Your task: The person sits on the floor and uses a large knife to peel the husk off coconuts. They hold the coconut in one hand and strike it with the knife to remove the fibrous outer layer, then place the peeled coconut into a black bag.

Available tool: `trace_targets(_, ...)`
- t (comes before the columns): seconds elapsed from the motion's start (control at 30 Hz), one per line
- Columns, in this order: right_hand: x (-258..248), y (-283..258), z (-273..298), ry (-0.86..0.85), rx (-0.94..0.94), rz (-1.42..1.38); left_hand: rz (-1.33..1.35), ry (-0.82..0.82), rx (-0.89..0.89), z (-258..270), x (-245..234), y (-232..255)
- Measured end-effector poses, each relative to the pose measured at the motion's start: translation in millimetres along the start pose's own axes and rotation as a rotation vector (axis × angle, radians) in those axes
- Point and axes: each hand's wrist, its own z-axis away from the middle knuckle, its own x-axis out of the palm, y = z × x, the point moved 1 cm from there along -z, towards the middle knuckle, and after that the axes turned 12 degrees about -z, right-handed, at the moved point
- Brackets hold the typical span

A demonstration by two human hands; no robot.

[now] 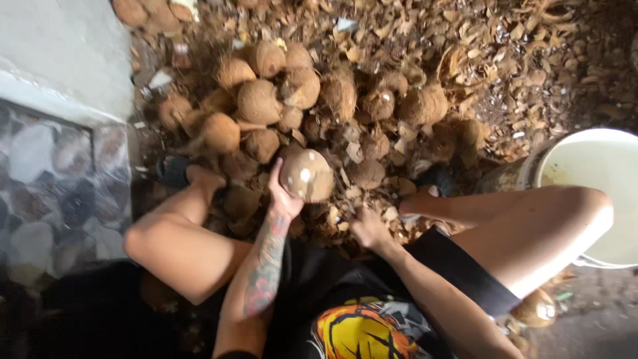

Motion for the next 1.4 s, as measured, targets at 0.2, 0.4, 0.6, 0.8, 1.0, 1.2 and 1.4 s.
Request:
trace_targets(0.2,-8.4,-38.2,-8.6,0.119,0.111,0.000,0.206,-0.072,-0.162,-63.0,-28.9,-37.5)
trace_targets(0.4,-24.3,-48.4,46.5,0.100,-0.076,0.065,0.326,0.003,-0.327,-70.2,-54.3,-103.3)
trace_targets(0.6,5.2,28.9,6.3,-0.052,-0.213,0.455,0.568,0.112,-0.400,-101.7,-72.1,-102.0)
trace_targets(0.8,-10.9,47.3,-23.3,0.145,-1.009,0.561,0.491,0.212,-0.246,-30.4,-14.4,-10.5)
trace_targets(1.0,-19.5,-100.1,24.4,0.185,-0.916,-0.064,0.486,0.109,-0.264,-91.9,-68.5,-103.7)
trace_targets(1.2,-6.6,-3.5,-12.0,-0.035,0.059,0.065,0.532,0.212,-0.322,-70.8,-41.3,-57.6)
trace_targets(1.4,-16.9,-34.8,-17.3,0.149,0.118,0.030,0.527,0.050,-0.282,-97.6,-81.6,-43.6)
